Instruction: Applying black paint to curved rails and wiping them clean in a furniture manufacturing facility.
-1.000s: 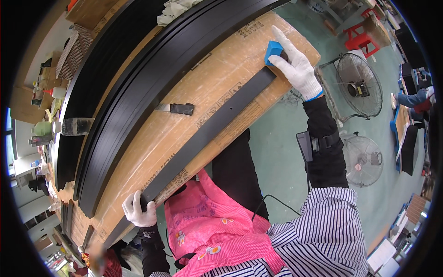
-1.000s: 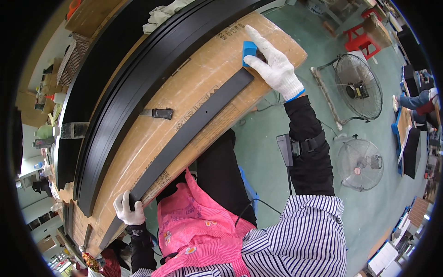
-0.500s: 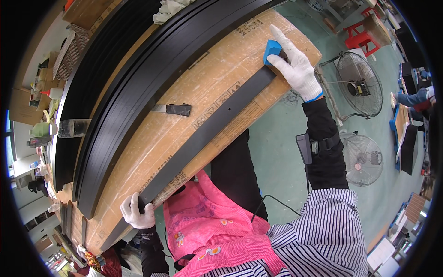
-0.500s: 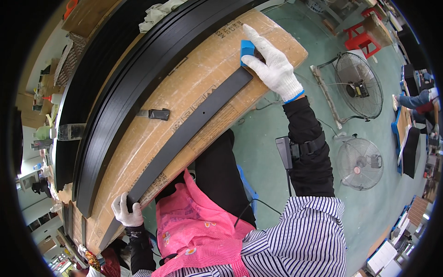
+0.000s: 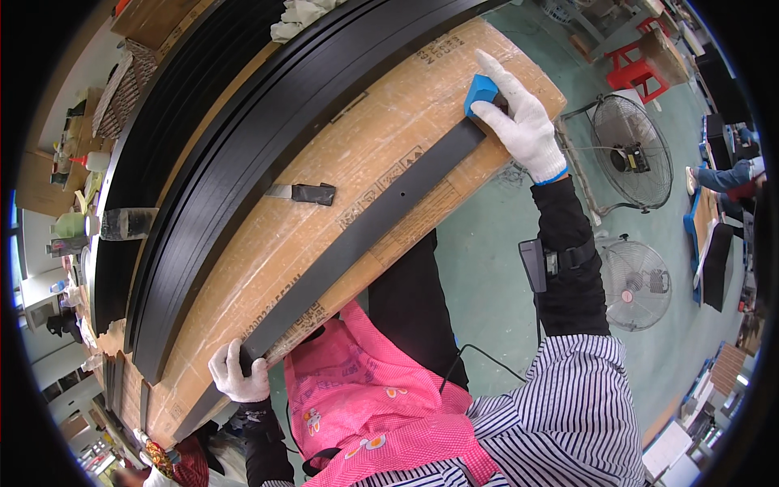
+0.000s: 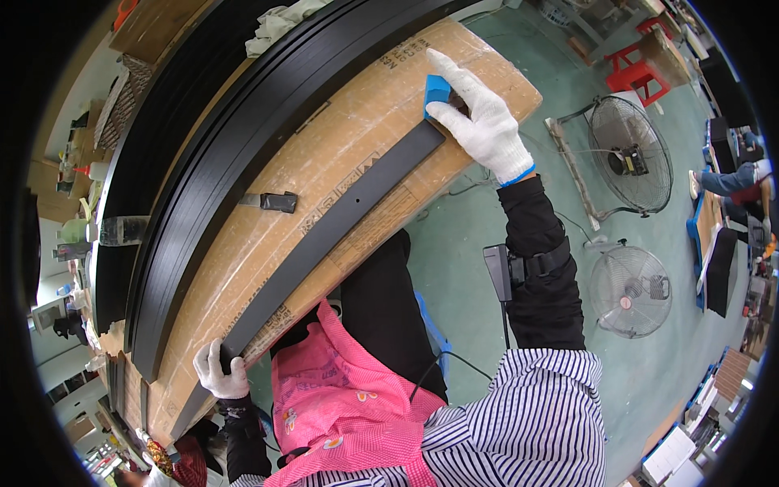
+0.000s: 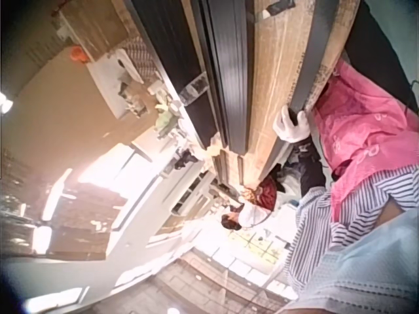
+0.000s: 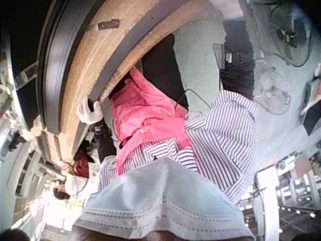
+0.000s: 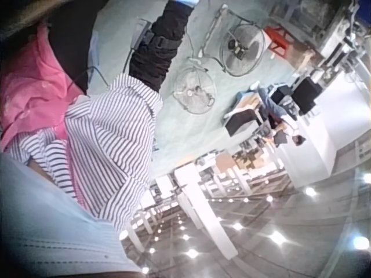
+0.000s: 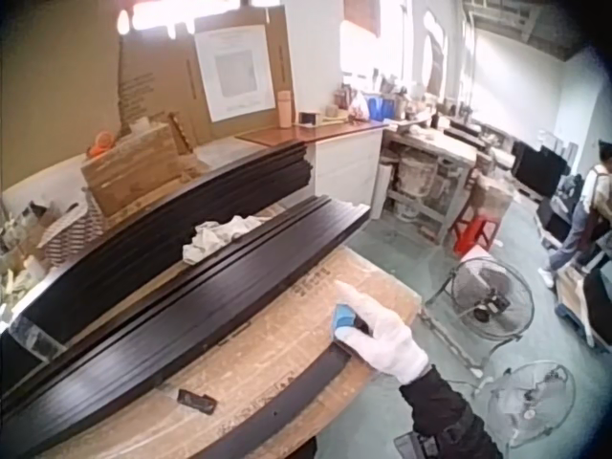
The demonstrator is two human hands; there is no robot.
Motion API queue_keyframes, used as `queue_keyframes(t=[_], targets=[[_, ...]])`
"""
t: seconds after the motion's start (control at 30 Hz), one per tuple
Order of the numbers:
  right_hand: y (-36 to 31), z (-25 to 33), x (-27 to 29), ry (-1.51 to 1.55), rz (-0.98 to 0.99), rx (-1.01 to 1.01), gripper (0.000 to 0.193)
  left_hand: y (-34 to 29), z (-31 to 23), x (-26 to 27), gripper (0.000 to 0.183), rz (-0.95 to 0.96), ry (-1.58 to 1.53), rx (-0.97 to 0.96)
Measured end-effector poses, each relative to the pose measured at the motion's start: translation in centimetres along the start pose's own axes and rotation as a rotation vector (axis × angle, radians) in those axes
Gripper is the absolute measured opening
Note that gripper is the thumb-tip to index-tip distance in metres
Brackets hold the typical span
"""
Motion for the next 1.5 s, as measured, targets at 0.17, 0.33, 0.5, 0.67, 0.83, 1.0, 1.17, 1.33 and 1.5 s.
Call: queue_keyframes(t=[0.17, 0.33, 0.5, 0.67, 0.83, 1.0, 1.17, 1.33, 1.5], targets=[[-0.1, -0.8, 0.2, 0.226, -0.204, -0.015, 0.063, -0.1, 0.0, 0.0, 0.064, -0.006, -0.003, 0.004], [-0.2, -0.3, 0.8, 0.275, -0.252, 0.021, 0.065, 0.1, -0.3, 0.0, 0.064, -0.016, -0.009, 0.004], [-0.2, -0.7, 1.0, 0.265, -0.256, 0.023, 0.064, 0.0, -0.1, 0.1, 0.060, -0.004, -0.021, -0.013], [-0.2, -0.2, 0.8, 0.232, -0.228, 0.015, 0.062, 0.0, -0.1, 0.1, 0.057, 0.014, -0.040, -0.014], [-2.3, 1.4, 0.4, 0.157, -0.360, -0.069, 0.059, -0.2, 0.2, 0.0, 0.056, 0.008, -0.023, -0.012], [-5.3, 1.3, -0.2, 0.205, -0.344, -0.106, 0.058, 0.0, -0.3, 0.2, 0.050, -0.004, -0.016, -0.013], [-4.5, 0.2, 0.4, 0.562, -0.483, -0.075, 0.052, 0.3, -1.3, 0.5, 0.044, -0.065, -0.020, -0.015], [-6.8, 2.3, -0.7, 0.817, -0.520, -0.034, 0.044, 1.1, -1.5, 0.7, 0.042, -0.165, -0.060, -0.062], [-13.1, 9.8, -6.1, 0.885, -0.279, -0.105, 0.054, 1.8, -0.8, 0.5, 0.043, -0.126, -0.165, -0.059]])
Point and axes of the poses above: each hand's wrist, its own y-axis towards the middle knuckle, its own x-axis out of the back of the hand, z = x × y, the point moved 1 cm from there along y, towards the middle knuckle, and after that the axes turned 3 degrees about z, right-handed, at the moved point
